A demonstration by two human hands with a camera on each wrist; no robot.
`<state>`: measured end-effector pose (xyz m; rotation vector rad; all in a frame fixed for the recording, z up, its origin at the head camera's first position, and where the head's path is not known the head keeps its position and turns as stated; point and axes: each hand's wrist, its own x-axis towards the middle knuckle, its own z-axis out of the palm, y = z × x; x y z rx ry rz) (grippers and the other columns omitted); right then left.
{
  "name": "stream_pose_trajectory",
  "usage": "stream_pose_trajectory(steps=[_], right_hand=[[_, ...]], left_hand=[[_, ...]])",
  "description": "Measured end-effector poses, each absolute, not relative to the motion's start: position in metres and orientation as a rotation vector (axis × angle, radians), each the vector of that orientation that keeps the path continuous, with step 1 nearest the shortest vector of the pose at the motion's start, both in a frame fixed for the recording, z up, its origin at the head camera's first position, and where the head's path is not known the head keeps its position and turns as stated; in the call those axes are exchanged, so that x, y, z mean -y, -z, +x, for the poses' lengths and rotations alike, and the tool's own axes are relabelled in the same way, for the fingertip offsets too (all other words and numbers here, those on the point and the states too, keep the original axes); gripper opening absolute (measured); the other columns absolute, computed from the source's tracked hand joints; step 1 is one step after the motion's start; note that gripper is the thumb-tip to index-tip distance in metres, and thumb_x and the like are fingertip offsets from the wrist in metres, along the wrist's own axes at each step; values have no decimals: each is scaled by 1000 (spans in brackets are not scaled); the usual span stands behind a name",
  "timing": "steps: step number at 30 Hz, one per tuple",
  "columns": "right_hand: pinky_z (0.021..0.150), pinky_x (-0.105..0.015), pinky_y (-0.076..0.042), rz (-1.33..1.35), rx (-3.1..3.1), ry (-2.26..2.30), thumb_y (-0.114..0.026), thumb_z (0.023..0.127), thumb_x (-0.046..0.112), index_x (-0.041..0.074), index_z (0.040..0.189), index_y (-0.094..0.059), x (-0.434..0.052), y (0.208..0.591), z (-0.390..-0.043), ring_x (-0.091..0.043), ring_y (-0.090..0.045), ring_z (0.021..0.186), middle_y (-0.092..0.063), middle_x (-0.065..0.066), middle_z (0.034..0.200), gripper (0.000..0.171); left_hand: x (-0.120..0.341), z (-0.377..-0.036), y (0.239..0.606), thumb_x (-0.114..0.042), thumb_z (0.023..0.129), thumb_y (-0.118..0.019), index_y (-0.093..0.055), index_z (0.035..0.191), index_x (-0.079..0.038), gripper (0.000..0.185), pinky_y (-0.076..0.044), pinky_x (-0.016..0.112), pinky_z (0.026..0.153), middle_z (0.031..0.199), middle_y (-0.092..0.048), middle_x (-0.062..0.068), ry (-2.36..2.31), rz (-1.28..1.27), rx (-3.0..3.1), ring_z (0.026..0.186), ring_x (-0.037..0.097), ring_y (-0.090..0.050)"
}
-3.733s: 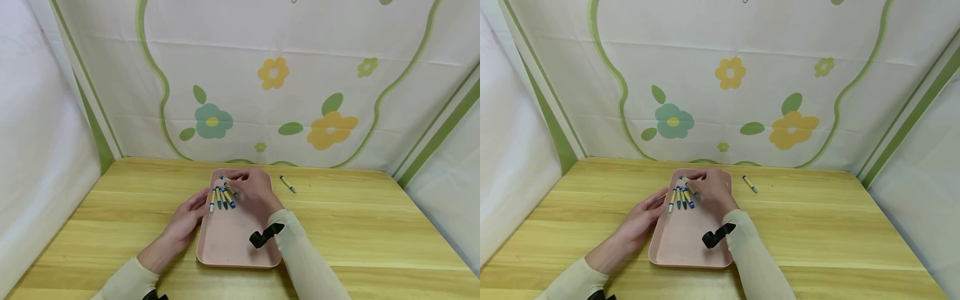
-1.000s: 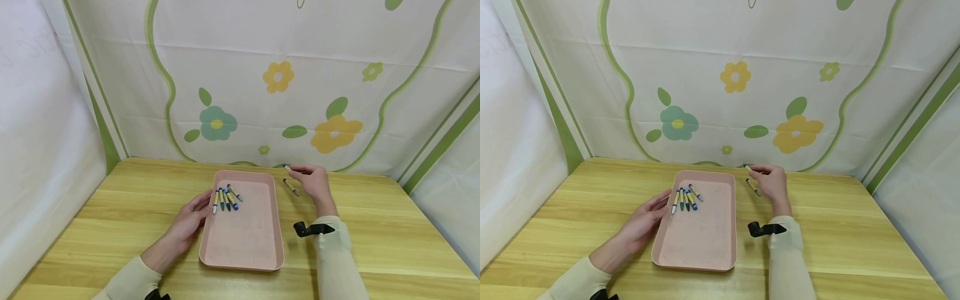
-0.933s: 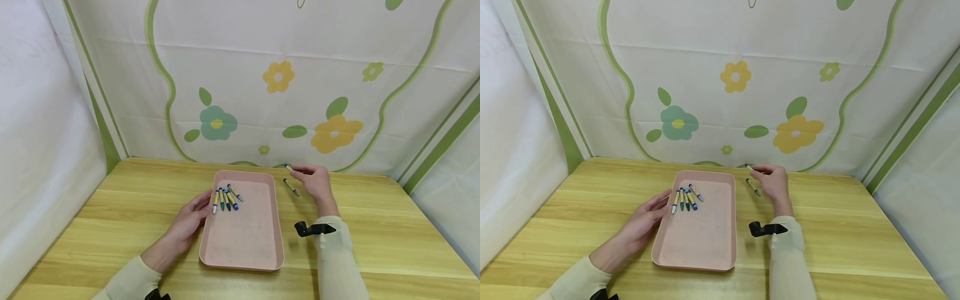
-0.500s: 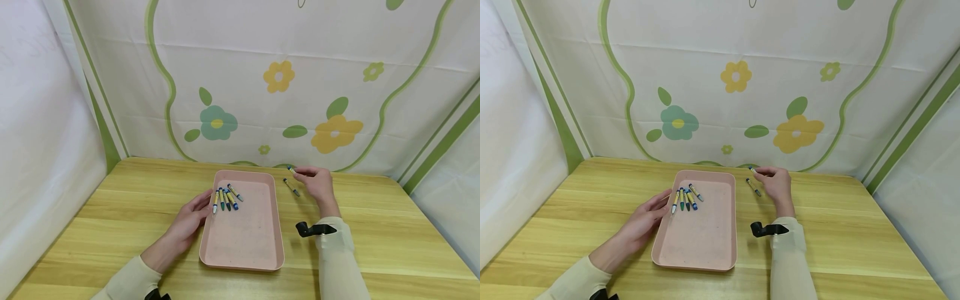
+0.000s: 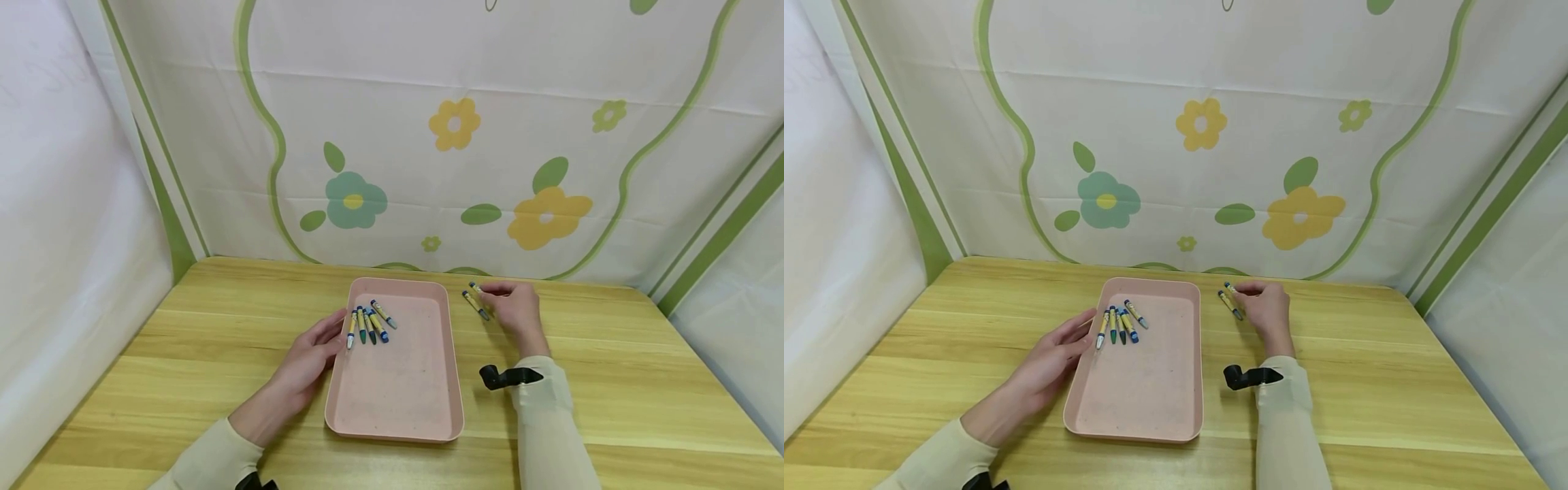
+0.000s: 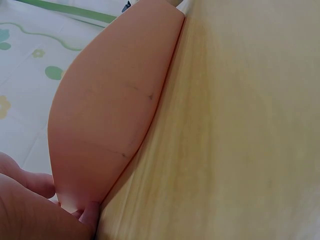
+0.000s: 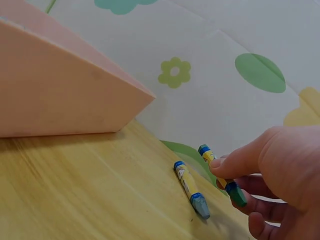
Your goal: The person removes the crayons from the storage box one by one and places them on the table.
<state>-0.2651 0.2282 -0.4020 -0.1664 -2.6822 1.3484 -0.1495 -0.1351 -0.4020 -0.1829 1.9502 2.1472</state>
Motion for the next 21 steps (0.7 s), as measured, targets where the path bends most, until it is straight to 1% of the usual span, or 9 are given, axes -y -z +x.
stream_pose_trajectory(steps=[4,11,13,21], right_hand=[[82,-25,-54,-180,2710,-1332,-78,97,22,10,115,-83,-229,406,-265,-29,-71,110,-80,-14,116,23],[102,-44,-53,-215,2774,-1299,-77,97,25,11,115,-83,-229,409,-266,-35,-67,124,-79,-16,123,23],[105,-47,-53,-223,2779,-1296,-76,98,24,11,115,-83,-229,410,-267,-37,-66,126,-78,-17,124,23],[111,-52,-49,-217,2802,-1244,-75,98,24,10,116,-83,-230,409,-267,-41,-62,131,-76,-18,128,24]], left_hand=[[135,-150,402,-9,110,-50,-39,165,-14,56,-34,54,129,171,-38,16,-2147,-187,-1951,160,34,-34],[135,-150,401,-8,110,-50,-39,165,-14,56,-33,54,129,171,-38,16,-2148,-185,-1948,160,34,-34],[135,-150,401,-8,110,-50,-38,165,-14,56,-33,54,129,171,-38,16,-2149,-180,-1947,160,34,-34],[135,-150,402,-8,110,-50,-38,165,-14,57,-32,54,129,171,-38,15,-2145,-180,-1946,160,34,-34]])
